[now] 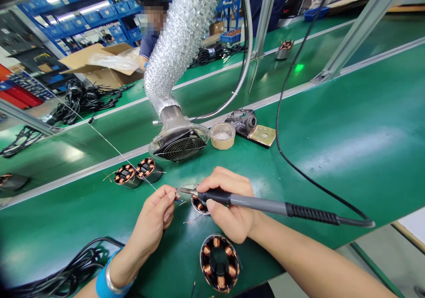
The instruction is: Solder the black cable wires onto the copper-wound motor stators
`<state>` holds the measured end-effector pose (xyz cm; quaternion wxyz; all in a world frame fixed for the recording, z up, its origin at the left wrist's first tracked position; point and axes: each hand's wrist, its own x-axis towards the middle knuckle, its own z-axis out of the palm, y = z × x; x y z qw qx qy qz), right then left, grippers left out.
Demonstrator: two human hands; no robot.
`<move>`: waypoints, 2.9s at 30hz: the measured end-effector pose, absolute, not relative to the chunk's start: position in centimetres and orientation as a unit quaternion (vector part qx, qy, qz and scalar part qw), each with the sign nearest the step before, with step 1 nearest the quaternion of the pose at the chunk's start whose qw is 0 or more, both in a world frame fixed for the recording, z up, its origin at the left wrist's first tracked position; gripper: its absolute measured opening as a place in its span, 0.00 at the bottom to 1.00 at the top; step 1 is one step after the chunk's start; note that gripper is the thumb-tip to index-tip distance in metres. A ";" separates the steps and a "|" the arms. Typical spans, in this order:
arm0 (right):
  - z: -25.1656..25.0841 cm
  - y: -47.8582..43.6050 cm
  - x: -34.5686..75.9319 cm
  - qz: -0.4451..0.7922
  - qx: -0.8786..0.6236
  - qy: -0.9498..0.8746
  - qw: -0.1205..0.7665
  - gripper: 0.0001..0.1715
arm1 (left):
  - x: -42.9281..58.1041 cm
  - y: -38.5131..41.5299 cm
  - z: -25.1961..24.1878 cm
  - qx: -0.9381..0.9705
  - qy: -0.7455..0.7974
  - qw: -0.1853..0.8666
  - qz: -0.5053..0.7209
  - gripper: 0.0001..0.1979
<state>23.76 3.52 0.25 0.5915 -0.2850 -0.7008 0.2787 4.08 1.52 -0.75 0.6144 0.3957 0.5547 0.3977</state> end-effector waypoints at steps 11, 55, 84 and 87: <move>0.0 3.6 23.4 0.262 -0.261 -0.710 0.600 0.10 | 4.1 1.5 -0.9 0.367 0.547 0.632 0.407 0.19; -0.3 4.0 23.3 0.248 -0.192 -0.686 0.656 0.14 | 4.2 1.3 -0.8 0.355 0.540 0.646 0.405 0.19; -1.2 4.1 23.3 0.182 -0.232 -0.700 0.650 0.22 | 3.5 -0.9 -2.4 0.698 0.556 0.313 0.326 0.03; -1.2 4.1 23.3 0.187 -0.232 -0.700 0.649 0.21 | 3.4 -1.0 -2.7 0.700 0.558 0.309 0.323 0.04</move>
